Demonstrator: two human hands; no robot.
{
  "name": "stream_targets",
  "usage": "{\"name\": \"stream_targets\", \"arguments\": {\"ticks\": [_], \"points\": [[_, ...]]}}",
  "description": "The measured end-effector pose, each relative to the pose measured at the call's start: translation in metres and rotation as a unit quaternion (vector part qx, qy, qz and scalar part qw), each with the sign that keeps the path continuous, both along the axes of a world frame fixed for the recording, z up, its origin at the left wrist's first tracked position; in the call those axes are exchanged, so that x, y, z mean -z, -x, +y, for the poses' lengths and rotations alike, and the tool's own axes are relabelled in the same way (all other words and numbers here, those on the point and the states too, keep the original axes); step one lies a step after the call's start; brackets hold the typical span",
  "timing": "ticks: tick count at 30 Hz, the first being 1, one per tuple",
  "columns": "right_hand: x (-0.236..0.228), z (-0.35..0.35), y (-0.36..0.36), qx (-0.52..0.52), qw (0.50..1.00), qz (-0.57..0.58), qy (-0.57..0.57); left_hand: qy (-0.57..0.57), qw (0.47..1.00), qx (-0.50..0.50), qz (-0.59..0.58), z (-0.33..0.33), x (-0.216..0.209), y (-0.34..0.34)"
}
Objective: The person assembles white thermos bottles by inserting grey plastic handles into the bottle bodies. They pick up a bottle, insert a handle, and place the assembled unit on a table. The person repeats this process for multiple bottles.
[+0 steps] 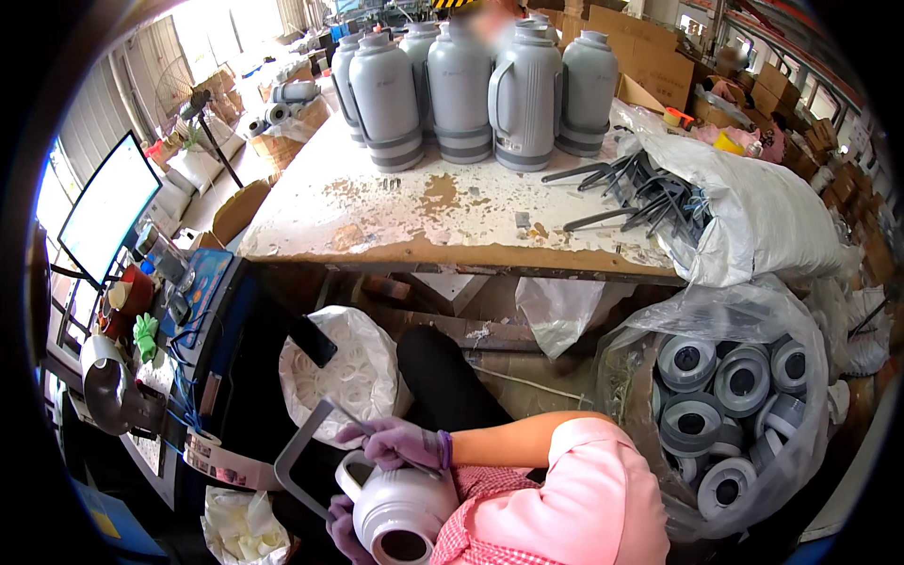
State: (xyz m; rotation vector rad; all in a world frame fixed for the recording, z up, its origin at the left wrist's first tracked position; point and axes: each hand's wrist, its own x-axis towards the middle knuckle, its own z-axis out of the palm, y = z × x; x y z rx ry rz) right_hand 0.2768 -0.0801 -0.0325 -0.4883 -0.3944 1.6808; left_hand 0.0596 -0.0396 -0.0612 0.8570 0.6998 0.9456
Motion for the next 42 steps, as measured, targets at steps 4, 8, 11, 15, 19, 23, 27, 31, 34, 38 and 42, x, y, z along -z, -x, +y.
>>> {"name": "stream_targets", "arguments": {"ticks": [4, 8, 11, 15, 19, 23, 27, 31, 34, 38, 42], "points": [[-0.003, 0.002, 0.003, -0.023, 0.996, -0.077, -0.041, 0.011, 1.000, 0.003, 0.001, -0.009, 0.004, -0.006], [-0.005, -0.005, 0.005, 0.011, 0.998, -0.063, -0.030, 0.020, 1.000, 0.001, -0.001, -0.011, 0.007, -0.011], [-0.012, -0.011, 0.001, 0.036, 0.998, -0.050, -0.010, 0.024, 1.000, -0.002, -0.004, -0.010, 0.008, -0.013], [-0.024, -0.014, 0.000, 0.144, 0.977, -0.154, -0.014, -0.006, 0.999, -0.018, 0.050, 0.012, -0.001, -0.013], [-0.045, 0.001, -0.024, 0.257, 0.949, -0.176, -0.044, -0.419, 0.868, -0.053, 0.262, 0.023, -0.105, 0.003], [-0.091, -0.016, -0.009, 0.311, 0.598, -0.618, -0.406, -0.624, 0.663, 0.082, 0.406, 0.034, -0.134, -0.008], [-0.121, -0.070, -0.066, 0.251, 0.583, -0.706, -0.313, -0.561, 0.754, 0.099, 0.326, 0.055, -0.125, -0.004], [-0.110, -0.235, -0.179, 0.202, 0.442, -0.780, 0.394, -0.414, 0.832, 0.154, 0.335, 0.070, -0.116, 0.024], [-0.061, -0.445, -0.209, 0.135, 0.213, -0.675, 0.694, -0.350, 0.823, 0.193, 0.405, 0.069, -0.115, 0.017], [-0.011, -0.500, -0.178, 0.005, 0.155, -0.589, 0.794, -0.371, 0.861, 0.082, 0.338, 0.076, -0.060, 0.022], [0.043, -0.514, -0.182, 0.073, 0.117, -0.578, 0.805, -0.276, 0.920, 0.013, 0.278, 0.102, -0.044, 0.024]]}}
